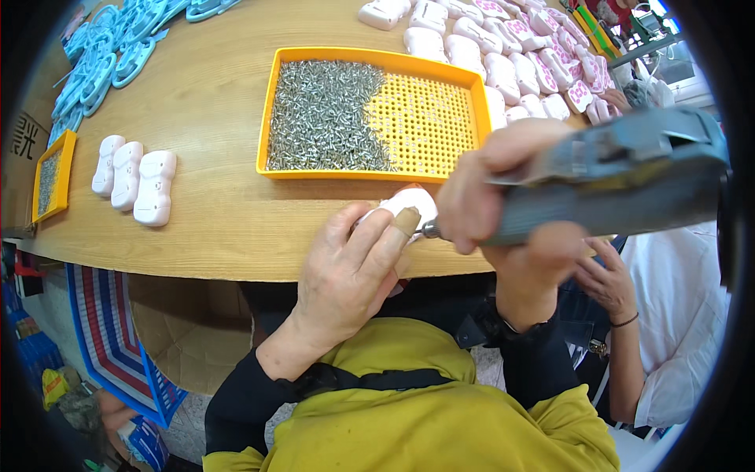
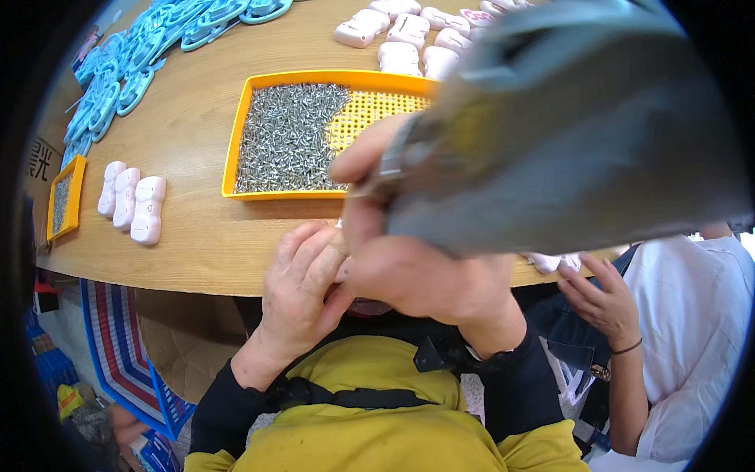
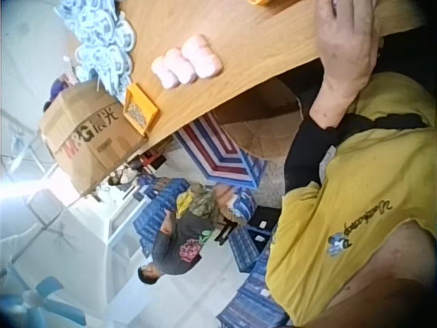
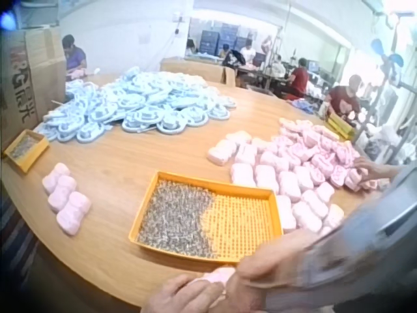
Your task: Manually assemble small plastic housings using an electric screwdriver and organized components.
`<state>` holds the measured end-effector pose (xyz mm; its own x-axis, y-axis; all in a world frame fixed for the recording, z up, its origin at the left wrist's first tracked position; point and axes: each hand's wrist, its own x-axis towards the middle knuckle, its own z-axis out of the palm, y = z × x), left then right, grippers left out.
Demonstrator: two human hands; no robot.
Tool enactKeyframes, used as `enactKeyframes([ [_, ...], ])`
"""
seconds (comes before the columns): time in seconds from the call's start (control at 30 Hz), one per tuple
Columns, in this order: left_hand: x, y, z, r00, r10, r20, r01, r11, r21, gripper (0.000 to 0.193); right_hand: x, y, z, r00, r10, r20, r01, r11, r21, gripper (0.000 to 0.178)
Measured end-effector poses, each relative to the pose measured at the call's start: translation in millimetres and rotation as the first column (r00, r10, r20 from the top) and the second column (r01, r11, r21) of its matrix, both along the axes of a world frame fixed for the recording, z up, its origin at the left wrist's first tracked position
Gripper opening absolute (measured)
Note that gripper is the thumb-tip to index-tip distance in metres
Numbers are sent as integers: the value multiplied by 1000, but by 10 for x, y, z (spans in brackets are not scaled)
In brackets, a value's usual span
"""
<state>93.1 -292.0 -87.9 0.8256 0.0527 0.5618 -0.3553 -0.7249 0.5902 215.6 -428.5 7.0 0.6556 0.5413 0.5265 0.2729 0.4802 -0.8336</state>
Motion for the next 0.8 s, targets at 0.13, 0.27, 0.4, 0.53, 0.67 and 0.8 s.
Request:
enactKeyframes([
  [0.13, -272, 216, 66, 997, 75, 15, -76, 992, 98, 60, 202, -113, 92, 999, -30, 25, 27, 995, 98, 74],
  [0.27, -786, 894, 88, 860, 510, -8, -494, 837, 234, 65, 329, -33, 36, 974, -208, -85, 206, 978, -31, 74],
  [0.4, -642, 1465, 40, 728, 683, 60, -677, 703, 220, 60, 335, -21, -107, 971, -231, -69, 222, 968, -116, 72],
  [0.53, -314, 1433, 207, 772, 617, 154, -632, 720, 285, 63, 344, 21, -165, 951, -158, -265, 156, 987, -26, 72],
  [0.67, 10, 1036, 339, 937, 345, 61, -340, 854, 393, 66, 412, 19, -208, 945, -147, -291, 151, 989, -10, 71],
  [0.8, 174, 787, 311, 966, 258, 36, -255, 912, 320, 61, 436, 63, -236, 942, -143, -302, 149, 989, -1, 68],
])
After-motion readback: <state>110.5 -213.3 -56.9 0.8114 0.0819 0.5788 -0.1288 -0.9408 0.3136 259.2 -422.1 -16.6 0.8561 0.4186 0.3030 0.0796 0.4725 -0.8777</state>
